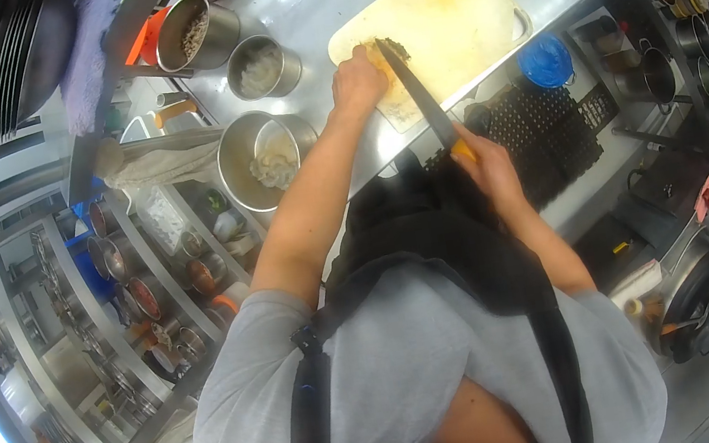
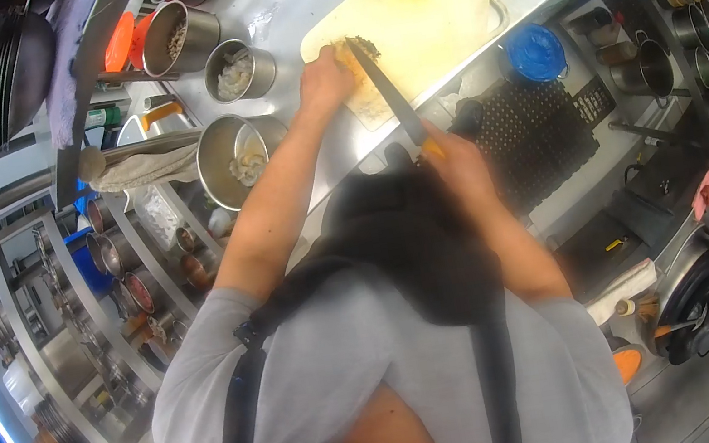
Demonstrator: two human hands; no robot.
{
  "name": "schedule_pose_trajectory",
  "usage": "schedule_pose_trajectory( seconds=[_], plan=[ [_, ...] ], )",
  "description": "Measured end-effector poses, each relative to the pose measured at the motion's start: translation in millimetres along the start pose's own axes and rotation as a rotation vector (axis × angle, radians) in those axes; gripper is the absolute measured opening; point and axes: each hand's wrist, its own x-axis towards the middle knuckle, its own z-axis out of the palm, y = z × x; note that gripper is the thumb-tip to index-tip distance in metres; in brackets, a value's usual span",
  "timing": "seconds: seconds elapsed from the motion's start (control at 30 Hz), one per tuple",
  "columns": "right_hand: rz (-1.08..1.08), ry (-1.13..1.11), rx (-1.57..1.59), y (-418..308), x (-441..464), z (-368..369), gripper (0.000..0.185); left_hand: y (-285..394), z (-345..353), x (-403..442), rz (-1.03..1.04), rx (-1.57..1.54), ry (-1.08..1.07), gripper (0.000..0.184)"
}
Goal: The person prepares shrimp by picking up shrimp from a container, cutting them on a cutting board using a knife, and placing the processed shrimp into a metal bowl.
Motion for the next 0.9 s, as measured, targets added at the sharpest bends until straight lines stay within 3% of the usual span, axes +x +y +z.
schedule_pose_trajectory(
  seconds=[0.13, 0.3, 0.4, 0.53, 0.6, 0.63, 0.67, 0.7, 0.87, 0.9],
  plan=[
    [-0.039, -0.007, 0.026, 0.9, 4.3, -6.7, 0.055, -24.4, -40.0, 2.5, -0.024, -0.230, 0.097, 0.040],
    [0.017, -0.082, -0.037, -7.6, 7.2, -13.0, 0.055, -84.0, -136.1, 3.1, 0.040, -0.248, 0.399, 0.029],
    [0.008, -0.042, -0.036, -4.3, 7.7, -8.1, 0.056, -127.5, -167.0, 1.4, 0.050, 0.013, 0.259, 0.028],
    [0.057, -0.074, -0.056, -16.9, 8.4, -10.2, 0.056, -159.3, -186.3, -30.7, 0.113, -0.019, 0.168, 0.027],
    [0.094, -0.088, -0.072, -22.8, 9.7, -10.4, 0.056, -179.0, -166.0, -45.3, 0.122, 0.208, -0.128, 0.027],
    [0.135, -0.097, -0.085, -25.1, 10.4, -10.1, 0.056, -183.8, -150.3, -54.2, 0.027, 0.274, -0.308, 0.031],
    [0.129, -0.102, -0.090, -22.8, 11.4, -9.1, 0.056, -189.0, -126.3, -62.4, 0.060, 0.551, -0.441, 0.037],
    [0.074, -0.076, -0.112, -16.7, 12.6, -7.4, 0.055, -167.8, -122.6, -78.4, -0.061, 0.544, -0.563, 0.043],
    [0.010, -0.050, -0.114, -11.7, 13.7, -4.0, 0.055, -178.4, -88.7, -84.9, -0.061, 0.508, -0.539, 0.043],
    [0.013, -0.047, -0.119, -8.2, 13.4, -2.3, 0.055, -178.7, -91.1, -80.9, -0.073, 0.466, -0.372, 0.040]
  ],
)
